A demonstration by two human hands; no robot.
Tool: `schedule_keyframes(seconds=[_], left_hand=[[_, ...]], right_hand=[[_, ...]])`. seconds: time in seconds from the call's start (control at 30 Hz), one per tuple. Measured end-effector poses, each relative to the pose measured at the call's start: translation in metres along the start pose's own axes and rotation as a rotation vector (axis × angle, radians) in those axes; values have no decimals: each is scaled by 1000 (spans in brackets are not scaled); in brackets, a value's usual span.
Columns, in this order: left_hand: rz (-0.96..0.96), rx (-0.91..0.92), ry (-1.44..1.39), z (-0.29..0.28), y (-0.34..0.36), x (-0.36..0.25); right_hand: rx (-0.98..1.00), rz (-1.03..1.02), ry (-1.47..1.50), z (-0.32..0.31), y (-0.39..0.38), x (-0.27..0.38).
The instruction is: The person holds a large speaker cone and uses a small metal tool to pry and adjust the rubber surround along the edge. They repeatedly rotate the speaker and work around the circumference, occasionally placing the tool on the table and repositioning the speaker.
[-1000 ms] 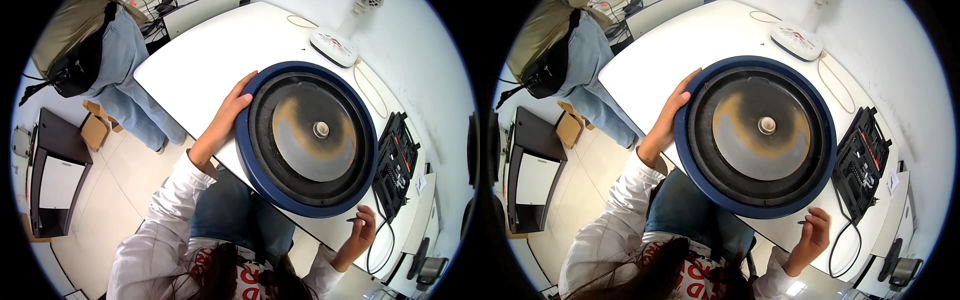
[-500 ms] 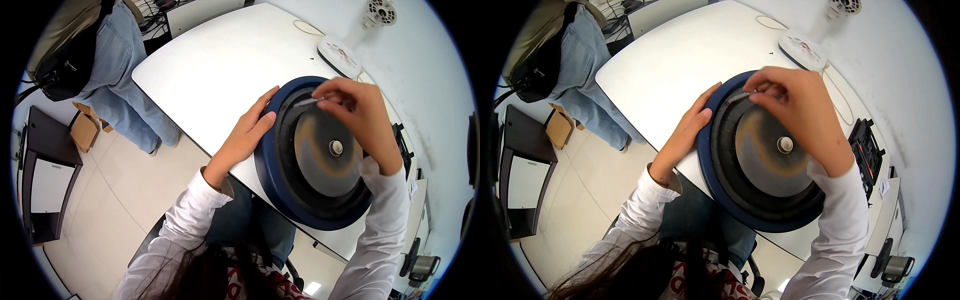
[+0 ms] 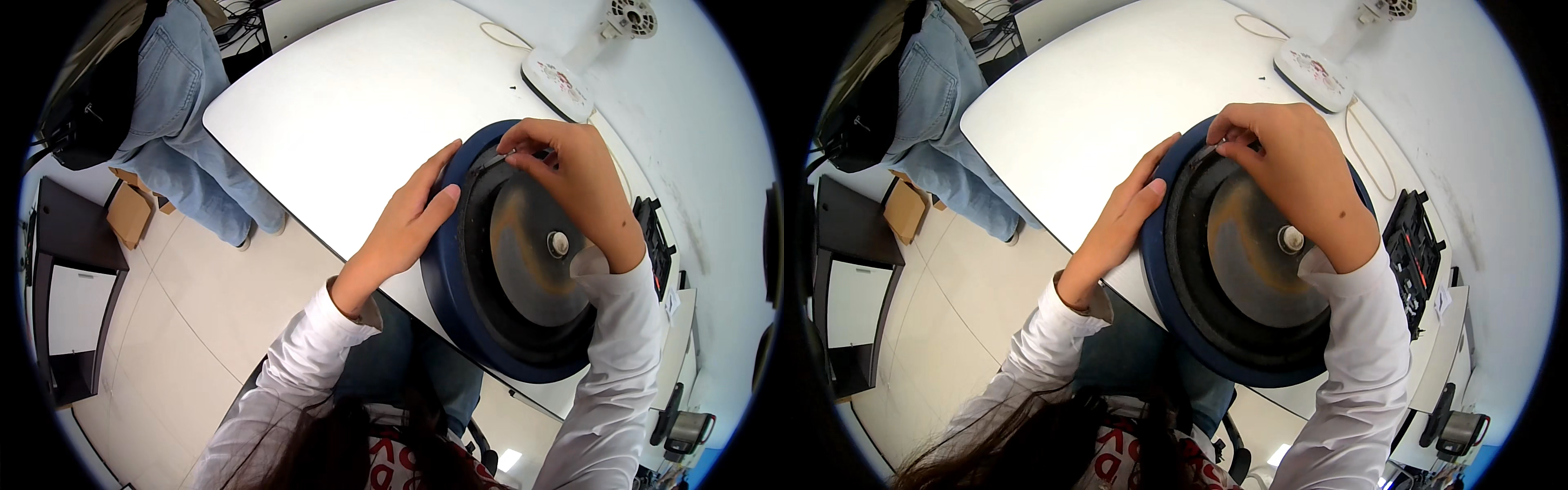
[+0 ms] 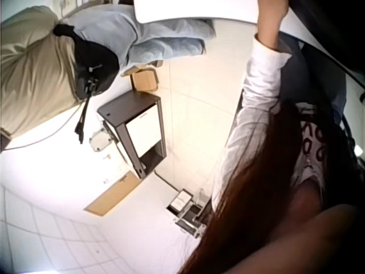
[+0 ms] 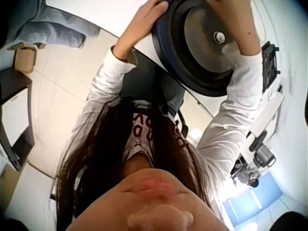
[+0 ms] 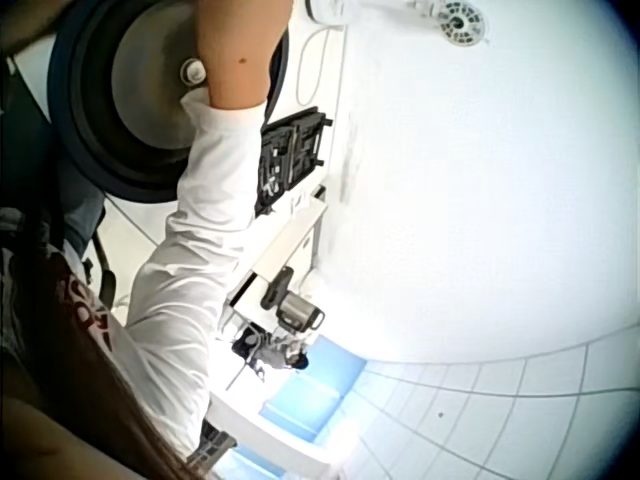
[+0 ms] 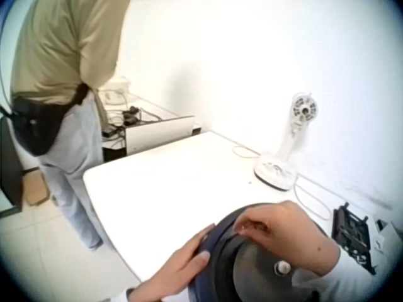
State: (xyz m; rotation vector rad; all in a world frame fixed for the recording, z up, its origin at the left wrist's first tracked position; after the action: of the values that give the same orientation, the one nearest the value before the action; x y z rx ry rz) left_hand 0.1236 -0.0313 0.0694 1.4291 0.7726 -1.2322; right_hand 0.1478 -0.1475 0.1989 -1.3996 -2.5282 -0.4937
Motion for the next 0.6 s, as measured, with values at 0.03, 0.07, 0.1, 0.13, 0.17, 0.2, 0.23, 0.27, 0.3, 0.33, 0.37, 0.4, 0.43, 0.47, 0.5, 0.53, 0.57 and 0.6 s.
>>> schedule_keyframes(seconds=[0.03,0.07,0.1,0.13,0.17,0.2,0.23,0.27,0.3,0.33,0.37,0.4,0.43,0.47,0.5,0.53,0.57,0.6], left_hand=[[-9,-1,-4,1,0,0],[-2,1,1,1,1,0],[4,1,7,0,1,-1],[11,0,13,-1,1,-1],[10,-3,7,-1,0,-1],[11,-6,4,-2,0,-1],[11,-9,1,-2,-1,-1],[14,-11,4,-2,-1,-1],[16,-11,7,-2,-1,0],[19,-12,9,-3,-1,0],[19,-10,12,-3,-1,0],[20,-8,13,-3,-1,0],[22,-7,14,-2,-1,0],[21,-8,11,-2,-1,0],[21,-9,8,-2,-1,0],[22,-10,4,-2,-1,0],[24,-12,2,-2,-1,0],[26,-14,1,-2,-1,0]], right_hand=[[0,2,2,0,0,-1],[1,4,3,-1,0,-1],[3,4,7,-1,0,-1],[-4,-5,5,-1,0,0],[-11,-15,3,0,0,0],[-21,-25,3,0,0,1],[-27,-39,-5,0,0,3],[-34,-53,-12,-1,1,5],[-41,-66,-19,-2,2,8],[-34,-79,-21,-2,2,9],[-26,-94,-23,-2,3,11],[-18,-107,-27,-2,4,12],[-20,-111,-45,-2,4,12],[-23,-115,-63,-1,5,12],[-25,-119,-83,-1,5,13],[-22,-149,-113,-1,6,16],[-19,-179,-144,-1,6,19],[-17,-211,-173,-1,7,22]])
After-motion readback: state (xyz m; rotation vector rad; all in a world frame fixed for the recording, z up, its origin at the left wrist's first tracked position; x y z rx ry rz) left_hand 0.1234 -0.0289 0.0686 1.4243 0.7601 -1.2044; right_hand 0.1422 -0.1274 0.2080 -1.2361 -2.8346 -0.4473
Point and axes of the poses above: each hand's wrist, its own y-axis towards the middle knuckle, its own z-axis out of the palm, x = y × z, the point moved 8 cm from there along y, towards the middle knuckle, and after that the axes turned 1 degree about z, right-handed, at the moved point
